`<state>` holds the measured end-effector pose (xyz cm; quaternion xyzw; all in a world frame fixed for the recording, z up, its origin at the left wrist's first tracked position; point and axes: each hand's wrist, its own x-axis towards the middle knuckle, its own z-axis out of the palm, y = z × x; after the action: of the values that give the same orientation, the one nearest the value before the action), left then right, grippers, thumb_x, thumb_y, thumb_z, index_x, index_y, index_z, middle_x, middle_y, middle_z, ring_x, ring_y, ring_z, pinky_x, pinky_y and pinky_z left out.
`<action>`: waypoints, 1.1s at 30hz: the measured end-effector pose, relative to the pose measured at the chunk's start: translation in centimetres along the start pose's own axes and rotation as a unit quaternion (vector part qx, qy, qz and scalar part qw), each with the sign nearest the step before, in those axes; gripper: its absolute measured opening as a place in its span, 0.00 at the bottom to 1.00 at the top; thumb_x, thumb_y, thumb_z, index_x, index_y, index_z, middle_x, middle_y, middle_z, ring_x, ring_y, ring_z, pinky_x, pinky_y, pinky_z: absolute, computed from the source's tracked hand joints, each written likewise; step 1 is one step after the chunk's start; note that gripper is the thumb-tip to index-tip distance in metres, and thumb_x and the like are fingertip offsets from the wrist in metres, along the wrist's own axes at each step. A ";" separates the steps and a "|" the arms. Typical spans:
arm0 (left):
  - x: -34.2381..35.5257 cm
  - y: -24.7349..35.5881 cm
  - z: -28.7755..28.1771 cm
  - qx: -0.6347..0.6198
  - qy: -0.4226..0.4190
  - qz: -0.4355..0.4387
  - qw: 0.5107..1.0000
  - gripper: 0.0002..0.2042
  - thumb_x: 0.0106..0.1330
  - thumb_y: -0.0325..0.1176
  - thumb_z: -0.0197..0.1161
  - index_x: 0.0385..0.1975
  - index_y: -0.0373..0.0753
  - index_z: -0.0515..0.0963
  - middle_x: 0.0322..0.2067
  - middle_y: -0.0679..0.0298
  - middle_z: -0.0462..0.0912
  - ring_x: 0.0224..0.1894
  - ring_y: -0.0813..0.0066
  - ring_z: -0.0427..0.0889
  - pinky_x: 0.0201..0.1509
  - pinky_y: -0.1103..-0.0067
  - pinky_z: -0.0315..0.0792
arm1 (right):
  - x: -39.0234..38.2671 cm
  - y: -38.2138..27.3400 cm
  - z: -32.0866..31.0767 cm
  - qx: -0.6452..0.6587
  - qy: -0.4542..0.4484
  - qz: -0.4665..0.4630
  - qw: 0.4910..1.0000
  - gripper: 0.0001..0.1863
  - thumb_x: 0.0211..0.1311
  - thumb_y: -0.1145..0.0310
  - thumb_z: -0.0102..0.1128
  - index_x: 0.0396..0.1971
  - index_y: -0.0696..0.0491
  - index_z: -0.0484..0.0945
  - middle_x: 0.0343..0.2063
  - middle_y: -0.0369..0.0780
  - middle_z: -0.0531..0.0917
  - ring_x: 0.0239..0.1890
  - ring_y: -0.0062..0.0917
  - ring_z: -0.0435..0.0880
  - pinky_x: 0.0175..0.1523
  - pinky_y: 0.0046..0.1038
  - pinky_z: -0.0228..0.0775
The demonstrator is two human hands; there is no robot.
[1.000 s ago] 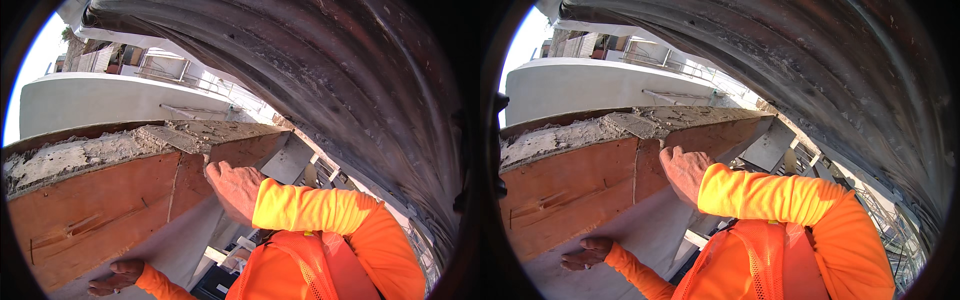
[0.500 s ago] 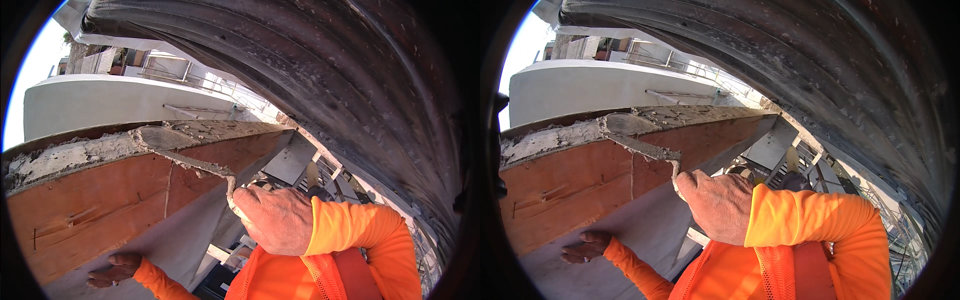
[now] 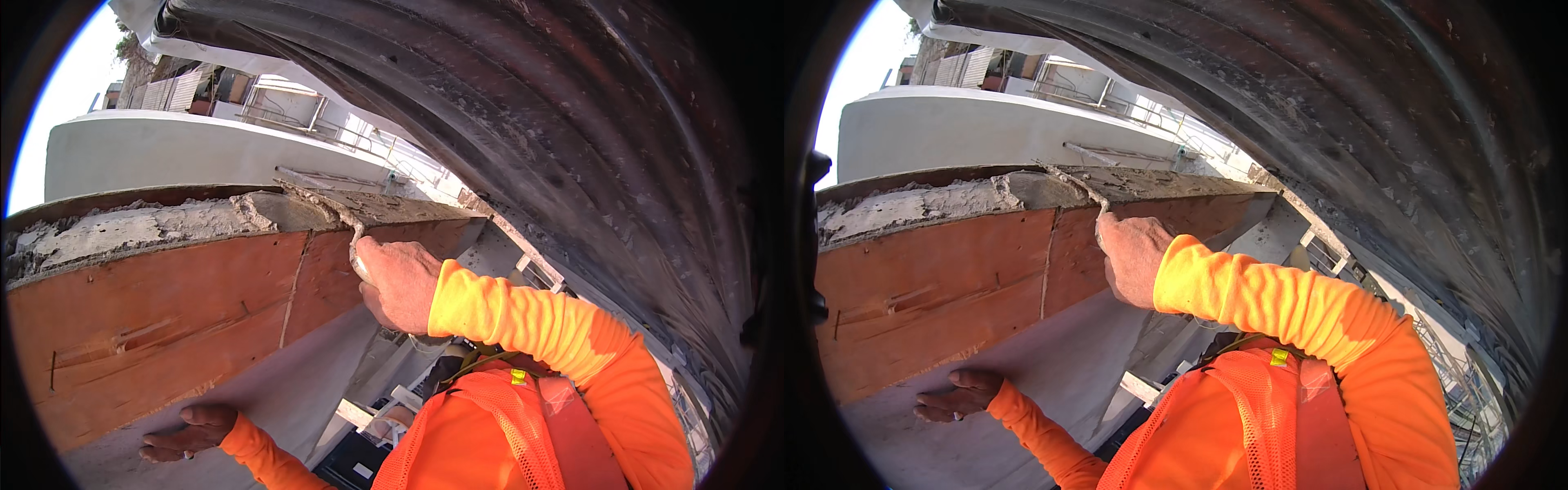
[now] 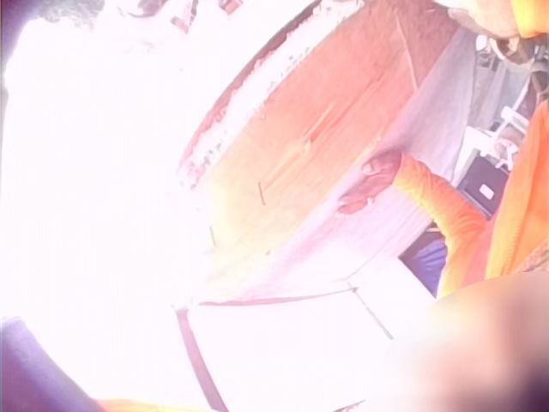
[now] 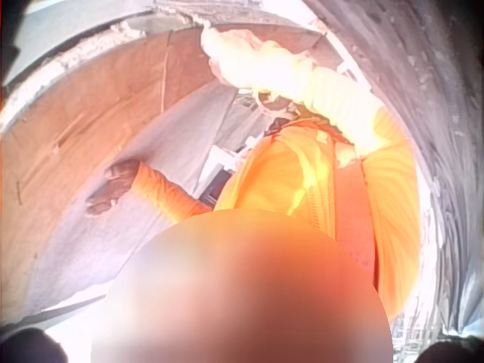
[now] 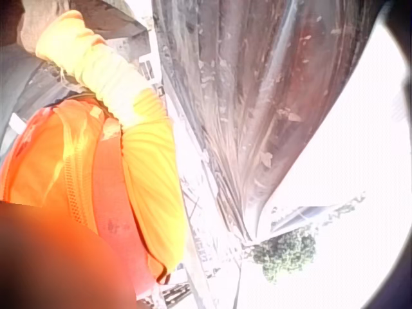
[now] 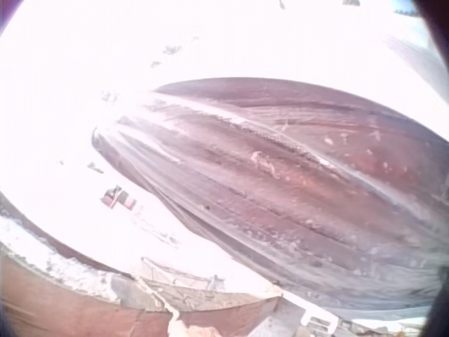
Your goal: The person repeatedly scoops cement from a bucket and applies it to a horizontal surface using a trowel, smoothing the material along the edge. The worker is positioned on scaffolding and wears a safety harness while working outdoors.
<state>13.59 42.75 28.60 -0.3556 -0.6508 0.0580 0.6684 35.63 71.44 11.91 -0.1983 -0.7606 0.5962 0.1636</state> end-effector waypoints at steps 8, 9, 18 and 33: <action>-0.1 -0.1 0.1 -0.008 0.006 0.001 1.000 0.36 0.80 0.56 0.46 0.81 0.41 0.53 0.75 0.34 0.53 0.76 0.37 0.54 0.74 0.41 0.52 | -0.1 -7.2 -2.4 -0.144 -0.071 -0.005 0.987 0.29 0.52 0.74 0.72 0.54 0.67 0.73 0.38 0.54 0.88 0.44 0.48 0.90 0.49 0.43 0.84; 0.0 -0.1 0.1 -0.009 0.009 0.003 1.000 0.36 0.80 0.56 0.46 0.81 0.40 0.53 0.75 0.35 0.53 0.76 0.37 0.54 0.74 0.41 0.52 | -0.2 -7.9 -2.3 -0.160 -0.066 -0.013 0.985 0.30 0.52 0.74 0.72 0.54 0.67 0.73 0.39 0.53 0.88 0.44 0.46 0.90 0.49 0.41 0.84; 0.0 -0.1 0.2 0.005 0.025 0.007 1.000 0.36 0.81 0.56 0.46 0.80 0.38 0.55 0.76 0.39 0.54 0.77 0.39 0.54 0.75 0.43 0.53 | -5.7 -8.6 -2.5 -0.179 -0.034 -0.039 0.982 0.24 0.61 0.74 0.64 0.56 0.66 0.72 0.37 0.51 0.84 0.32 0.41 0.92 0.36 0.37 0.86; -0.7 -0.9 0.0 -0.018 0.000 -0.001 1.000 0.37 0.80 0.57 0.49 0.80 0.40 0.56 0.77 0.42 0.52 0.78 0.42 0.51 0.77 0.43 0.50 | -9.7 12.3 -0.2 0.045 0.094 0.134 0.986 0.15 0.61 0.67 0.66 0.42 0.58 0.75 0.31 0.55 0.83 0.37 0.57 0.84 0.41 0.46 0.74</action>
<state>13.10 41.70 28.49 -0.3674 -0.6521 0.0457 0.6616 45.44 69.38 -0.12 -0.3460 -0.6809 0.6249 0.1617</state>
